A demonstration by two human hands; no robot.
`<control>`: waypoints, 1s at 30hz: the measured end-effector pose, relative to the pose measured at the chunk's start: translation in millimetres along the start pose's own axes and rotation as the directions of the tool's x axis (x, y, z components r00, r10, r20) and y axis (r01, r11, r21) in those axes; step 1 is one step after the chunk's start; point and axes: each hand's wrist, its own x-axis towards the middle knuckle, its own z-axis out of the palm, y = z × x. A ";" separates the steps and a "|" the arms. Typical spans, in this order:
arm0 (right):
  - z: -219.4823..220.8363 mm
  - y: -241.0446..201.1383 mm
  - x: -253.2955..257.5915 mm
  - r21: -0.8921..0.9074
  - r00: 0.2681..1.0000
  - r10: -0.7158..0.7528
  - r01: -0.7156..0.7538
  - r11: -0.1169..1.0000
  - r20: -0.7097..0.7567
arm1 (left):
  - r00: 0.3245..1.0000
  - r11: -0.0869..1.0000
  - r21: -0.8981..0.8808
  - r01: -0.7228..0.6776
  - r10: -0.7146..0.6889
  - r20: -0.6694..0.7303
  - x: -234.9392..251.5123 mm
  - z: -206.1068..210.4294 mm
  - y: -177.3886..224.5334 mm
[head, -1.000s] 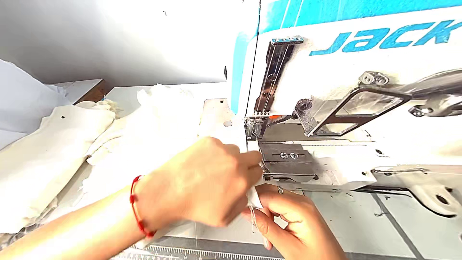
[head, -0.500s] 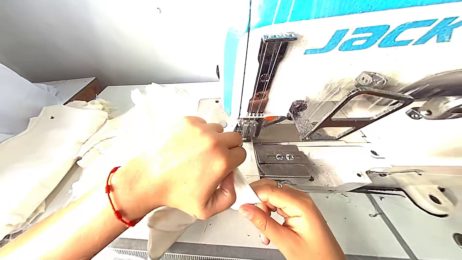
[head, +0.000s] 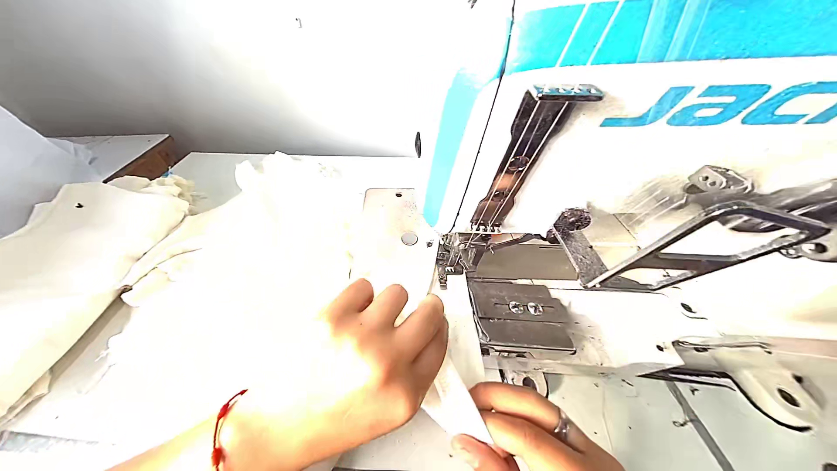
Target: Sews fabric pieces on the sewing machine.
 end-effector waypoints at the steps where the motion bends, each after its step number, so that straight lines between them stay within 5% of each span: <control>1: -0.1 -0.4 3.3 -0.016 1.000 -0.002 0.002 1.000 -0.006 | 1.000 1.000 -0.003 -0.002 0.002 0.001 1.1 1.4 -2.4; 20: -4.7 -0.2 38.7 -0.240 0.999 0.010 -0.017 0.971 -0.033 | 0.998 1.000 -0.010 0.026 -0.026 0.049 21.1 17.1 -29.2; 22: -27.1 -5.7 52.1 -0.481 0.996 -0.067 0.031 0.876 -0.058 | 0.999 0.999 -0.018 0.041 -0.041 0.035 20.4 19.8 -27.3; 25: -59.9 5.4 97.1 -0.834 0.985 -0.174 0.092 0.544 -0.005 | 0.996 0.995 -0.042 0.086 -0.085 0.009 20.3 23.7 -24.7; 27: -66.5 8.5 128.6 -0.847 0.993 0.076 0.035 0.530 0.088 | 0.991 0.988 -0.080 0.134 -0.131 0.040 23.7 25.5 -28.7; 30: -68.3 12.2 160.9 -0.865 0.818 0.530 -0.085 0.495 0.224 | 0.958 0.950 -0.164 0.265 -0.241 0.153 37.8 37.1 -58.3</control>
